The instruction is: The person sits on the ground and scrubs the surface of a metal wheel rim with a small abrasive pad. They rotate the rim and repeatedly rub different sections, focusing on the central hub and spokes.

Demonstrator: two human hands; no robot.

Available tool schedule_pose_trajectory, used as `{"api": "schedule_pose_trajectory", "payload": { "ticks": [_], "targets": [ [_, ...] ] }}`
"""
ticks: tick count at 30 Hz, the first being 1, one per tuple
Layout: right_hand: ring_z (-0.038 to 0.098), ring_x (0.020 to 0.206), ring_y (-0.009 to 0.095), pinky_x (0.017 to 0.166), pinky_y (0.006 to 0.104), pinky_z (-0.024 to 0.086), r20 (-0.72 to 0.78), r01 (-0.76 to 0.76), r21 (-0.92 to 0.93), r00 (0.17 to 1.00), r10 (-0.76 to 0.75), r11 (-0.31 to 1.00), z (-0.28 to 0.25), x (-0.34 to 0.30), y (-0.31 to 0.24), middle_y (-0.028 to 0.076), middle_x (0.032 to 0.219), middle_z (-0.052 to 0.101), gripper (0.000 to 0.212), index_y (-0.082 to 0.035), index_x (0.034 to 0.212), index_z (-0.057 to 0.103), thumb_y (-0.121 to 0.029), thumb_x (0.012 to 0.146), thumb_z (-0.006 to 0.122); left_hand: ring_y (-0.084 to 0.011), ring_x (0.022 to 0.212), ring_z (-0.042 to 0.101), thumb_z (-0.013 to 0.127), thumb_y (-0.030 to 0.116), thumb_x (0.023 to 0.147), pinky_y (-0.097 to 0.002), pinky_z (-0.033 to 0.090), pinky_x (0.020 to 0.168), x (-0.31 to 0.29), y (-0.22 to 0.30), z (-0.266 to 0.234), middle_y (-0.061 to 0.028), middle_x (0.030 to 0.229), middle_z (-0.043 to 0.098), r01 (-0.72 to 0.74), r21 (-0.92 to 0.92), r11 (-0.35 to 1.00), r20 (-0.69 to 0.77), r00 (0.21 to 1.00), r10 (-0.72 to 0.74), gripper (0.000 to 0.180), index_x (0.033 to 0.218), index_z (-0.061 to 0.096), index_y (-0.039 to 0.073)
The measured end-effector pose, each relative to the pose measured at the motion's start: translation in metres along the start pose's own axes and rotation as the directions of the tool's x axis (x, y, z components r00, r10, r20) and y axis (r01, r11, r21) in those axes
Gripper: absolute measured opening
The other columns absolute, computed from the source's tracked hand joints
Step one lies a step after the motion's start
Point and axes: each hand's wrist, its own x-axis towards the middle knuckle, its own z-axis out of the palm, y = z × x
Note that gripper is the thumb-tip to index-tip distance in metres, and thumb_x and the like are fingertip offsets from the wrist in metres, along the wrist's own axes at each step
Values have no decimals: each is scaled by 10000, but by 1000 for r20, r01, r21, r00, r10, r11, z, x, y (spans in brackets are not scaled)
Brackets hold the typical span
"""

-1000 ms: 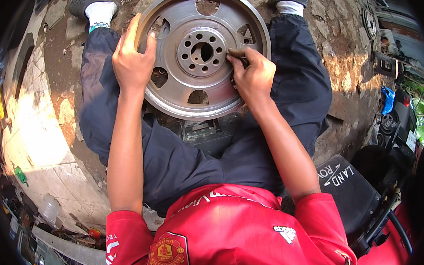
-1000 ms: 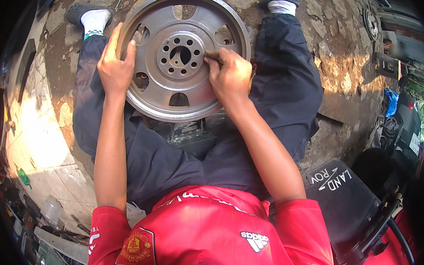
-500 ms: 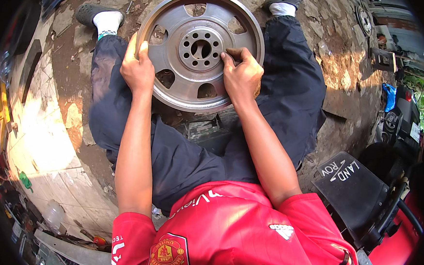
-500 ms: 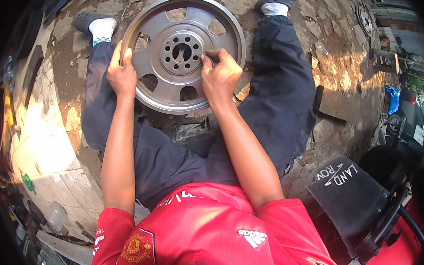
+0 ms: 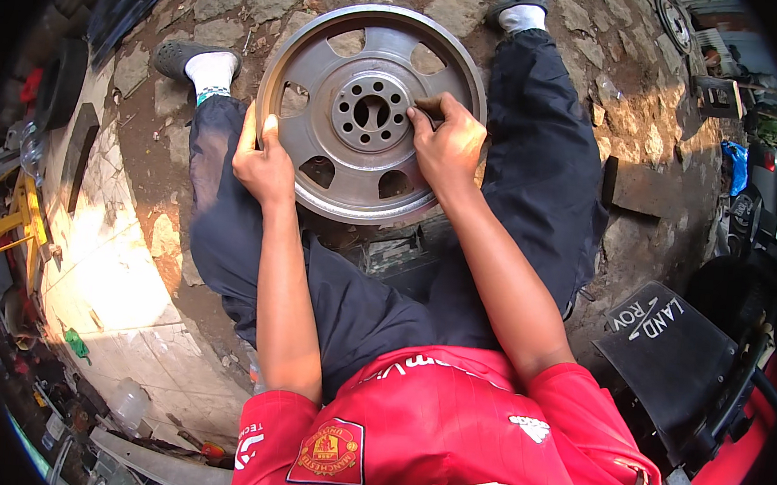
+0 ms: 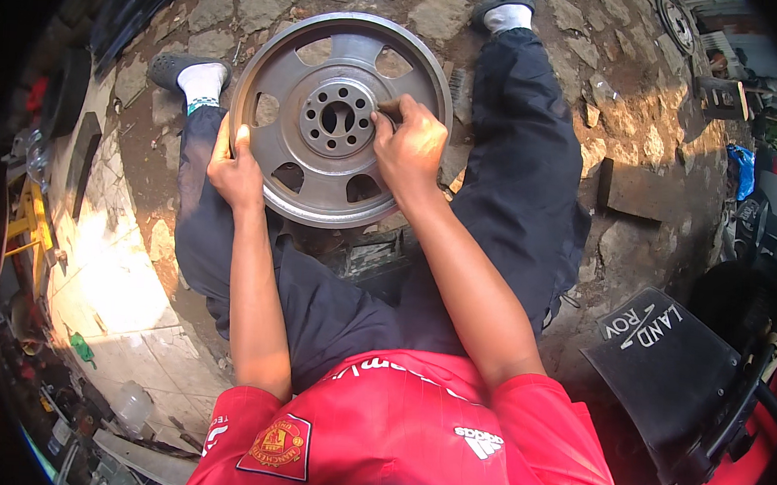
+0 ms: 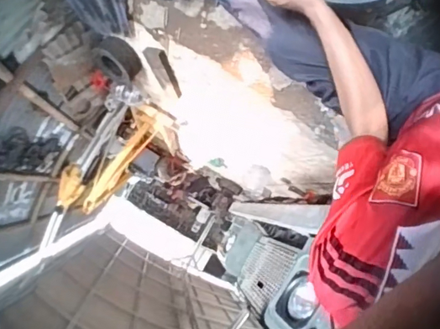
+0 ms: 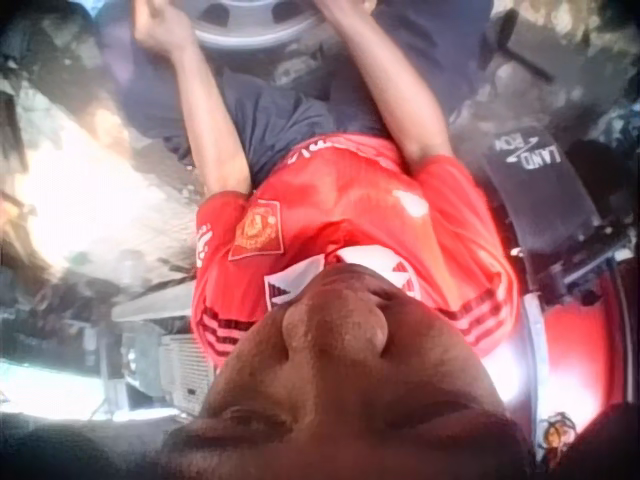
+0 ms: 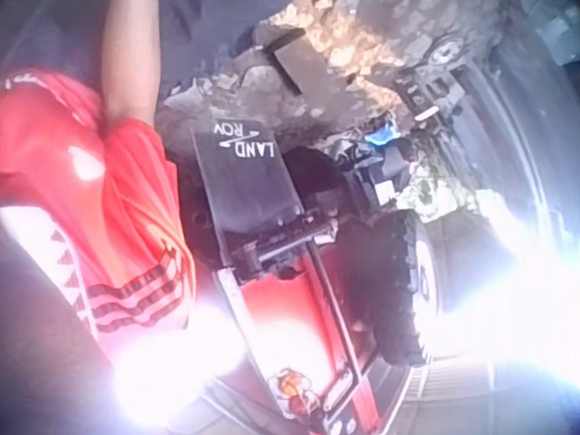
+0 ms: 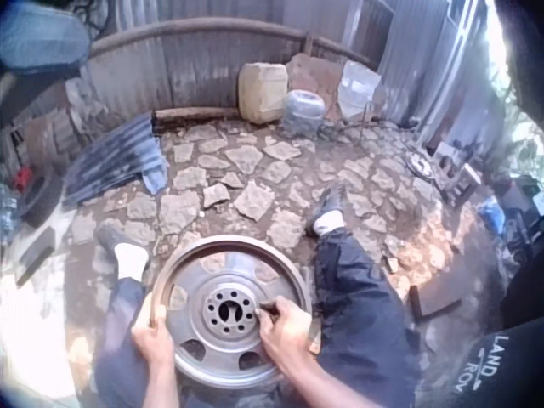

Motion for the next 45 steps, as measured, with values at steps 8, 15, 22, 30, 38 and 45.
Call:
{"api": "schedule_pose_trajectory", "payload": {
  "ticks": [8, 15, 22, 30, 38, 45],
  "targets": [
    [745, 735, 358, 708, 424, 586, 63, -82, 47, 995, 79, 995, -6, 4, 0, 202, 851, 751, 147, 3, 928, 751, -54, 838, 853, -256, 1018, 795, 732, 107, 1013, -356, 594, 917, -14, 13, -8, -191, 1200, 811, -26, -10, 1000, -50, 998, 25, 380, 1390, 739, 54],
    [776, 730, 288, 705, 374, 600, 85, -47, -11, 995, 48, 999, -10, -2, 9, 190, 871, 781, 165, 6, 962, 770, -107, 879, 857, -216, 1046, 772, 696, 100, 1055, -349, 584, 943, -53, 14, -11, -181, 1241, 800, 151, -162, 975, -54, 985, -162, 393, 1423, 685, -36],
    [722, 754, 392, 698, 454, 568, 57, 9, 7, 998, -9, 1000, -8, 4, 5, 198, 823, 726, 151, -1, 881, 718, -43, 815, 846, -224, 1138, 744, 609, 42, 1100, -337, 580, 988, -69, 7, -4, -198, 1340, 751, 200, -364, 910, -91, 964, -248, 378, 1456, 626, -86],
    [747, 756, 378, 704, 431, 583, 99, -53, 26, 994, 50, 998, -15, 3, 8, 208, 857, 751, 168, 18, 898, 723, -75, 848, 853, -221, 1143, 733, 580, 0, 1102, -334, 580, 994, -89, 32, -14, -193, 1340, 743, 311, -480, 820, -18, 931, -364, 374, 1463, 608, -95],
    [760, 748, 323, 705, 407, 587, 112, -76, 14, 991, 74, 997, -12, -1, 10, 189, 875, 766, 152, -5, 938, 756, -85, 853, 855, -235, 1222, 693, 549, 31, 1124, -360, 557, 1026, -115, 20, -9, -191, 1414, 687, 330, -414, 848, -42, 924, -380, 397, 1512, 561, -56],
    [766, 818, 334, 755, 400, 591, 25, -26, 118, 999, 23, 993, -20, -3, 14, 169, 904, 776, 164, -4, 960, 762, -74, 856, 868, -306, 1135, 703, 535, 375, 1160, -429, 546, 974, -94, 2, -13, -229, 1296, 677, 329, -132, 935, 48, 944, -325, 554, 1580, 409, 37]
  ]
}}
